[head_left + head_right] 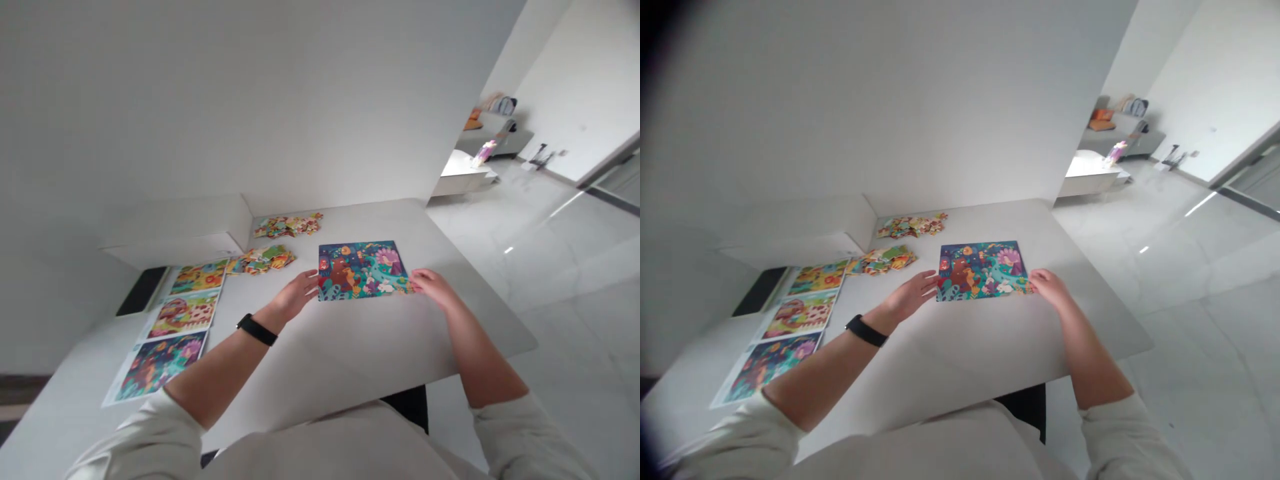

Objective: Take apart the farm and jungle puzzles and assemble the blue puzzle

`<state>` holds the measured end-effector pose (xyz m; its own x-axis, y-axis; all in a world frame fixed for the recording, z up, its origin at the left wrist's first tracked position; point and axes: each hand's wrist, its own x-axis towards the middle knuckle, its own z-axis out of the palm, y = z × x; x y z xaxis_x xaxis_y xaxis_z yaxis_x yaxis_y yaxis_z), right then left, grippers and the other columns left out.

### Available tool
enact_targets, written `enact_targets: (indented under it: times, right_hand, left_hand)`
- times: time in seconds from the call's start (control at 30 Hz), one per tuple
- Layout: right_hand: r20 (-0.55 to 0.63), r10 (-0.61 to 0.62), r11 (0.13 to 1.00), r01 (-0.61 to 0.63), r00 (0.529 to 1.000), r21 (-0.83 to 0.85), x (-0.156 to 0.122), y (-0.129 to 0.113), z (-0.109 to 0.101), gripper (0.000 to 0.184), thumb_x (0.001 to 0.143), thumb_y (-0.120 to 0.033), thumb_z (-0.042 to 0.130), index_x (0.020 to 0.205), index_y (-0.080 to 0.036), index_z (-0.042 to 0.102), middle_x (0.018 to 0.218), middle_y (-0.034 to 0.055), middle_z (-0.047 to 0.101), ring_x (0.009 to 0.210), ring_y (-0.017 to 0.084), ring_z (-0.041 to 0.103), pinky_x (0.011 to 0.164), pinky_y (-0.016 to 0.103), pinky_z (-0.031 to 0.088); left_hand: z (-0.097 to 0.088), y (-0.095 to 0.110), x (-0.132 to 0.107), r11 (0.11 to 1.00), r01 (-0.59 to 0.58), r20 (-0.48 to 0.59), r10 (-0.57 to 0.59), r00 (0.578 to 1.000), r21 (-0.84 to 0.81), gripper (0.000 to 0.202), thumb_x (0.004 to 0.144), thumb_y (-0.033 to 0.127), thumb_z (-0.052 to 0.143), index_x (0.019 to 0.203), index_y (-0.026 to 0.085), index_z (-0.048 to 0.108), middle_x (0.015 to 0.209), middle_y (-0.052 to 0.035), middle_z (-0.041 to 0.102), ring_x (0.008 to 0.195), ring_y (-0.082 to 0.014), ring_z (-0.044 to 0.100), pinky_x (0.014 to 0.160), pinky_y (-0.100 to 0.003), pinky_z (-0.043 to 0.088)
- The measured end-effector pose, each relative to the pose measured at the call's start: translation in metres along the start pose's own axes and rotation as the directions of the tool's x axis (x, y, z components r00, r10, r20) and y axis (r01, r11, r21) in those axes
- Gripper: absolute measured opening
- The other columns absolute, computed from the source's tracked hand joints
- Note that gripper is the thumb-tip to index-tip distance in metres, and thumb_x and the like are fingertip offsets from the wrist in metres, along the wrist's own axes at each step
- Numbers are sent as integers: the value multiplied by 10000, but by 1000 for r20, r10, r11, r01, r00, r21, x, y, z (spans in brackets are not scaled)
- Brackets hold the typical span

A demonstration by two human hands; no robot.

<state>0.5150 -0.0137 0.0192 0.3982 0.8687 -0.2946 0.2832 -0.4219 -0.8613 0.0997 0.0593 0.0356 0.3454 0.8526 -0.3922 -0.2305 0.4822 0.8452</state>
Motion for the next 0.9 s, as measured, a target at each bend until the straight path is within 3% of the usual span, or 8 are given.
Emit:
enact_targets:
  times: [0.27, 0.47, 0.6, 0.73, 0.83, 0.9]
  right_hand:
    - [172, -11, 997, -2, 985, 72, -98, 29, 41, 274, 843, -471, 754, 1048, -290, 735, 1079, 146, 845, 994, 326, 834, 917, 462, 696]
    - [304, -29, 998, 10, 952, 66, -114, 14, 90, 245, 891, -459, 705, 1073, -296, 730, 1099, 144, 846, 991, 321, 836, 915, 455, 698]
    - [323, -61, 997, 70, 944, -16, -85, -1, 107, 268, 887, -378, 713, 1124, -256, 742, 1105, 143, 842, 983, 306, 832, 913, 449, 682]
    - [224, -248, 924, 300, 942, -238, -37, -28, 119, 290, 934, -354, 686, 1189, -234, 755, 1223, 139, 821, 1098, 289, 796, 1026, 453, 623]
    - [244, -353, 817, 425, 903, -390, -9, -57, 144, 299, 970, -277, 653, 1244, -214, 756, 1283, 133, 805, 1198, 264, 761, 1094, 410, 571]
    - [266, -442, 709, 516, 856, -481, 1, -75, 166, 292, 989, -271, 657, 1252, -204, 766, 1335, 139, 783, 1251, 269, 734, 1130, 401, 534]
  left_hand:
    - [-69, -29, -130, 998, -8, -2, 8, 1000, -56, 440, 823, 426, 891, 1195, 238, 751, 1346, -138, 754, 1323, -339, 678, 1116, -497, 514]
    - [-121, -30, -173, 997, -25, -152, 14, 988, -72, 422, 826, 402, 866, 1199, 238, 759, 1341, -154, 746, 1289, -343, 691, 1050, -487, 548]
    - [-143, -24, -177, 995, -51, -223, 31, 974, -84, 405, 810, 394, 858, 1168, 229, 762, 1320, -147, 746, 1226, -317, 711, 1026, -455, 552]
    - [-153, -9, -157, 988, -152, -274, 147, 950, 4, 429, 805, 413, 852, 1174, 220, 747, 1310, -143, 744, 1181, -281, 715, 1023, -426, 544]
    - [-154, 5, -124, 953, -210, -299, 270, 915, 217, 425, 815, 386, 822, 1199, 232, 726, 1288, -120, 741, 1146, -270, 706, 1031, -443, 537]
    - [-151, 12, -99, 857, -226, -319, 399, 860, 463, 334, 815, 327, 803, 1124, 223, 730, 1212, -114, 738, 1133, -281, 688, 1064, -459, 514]
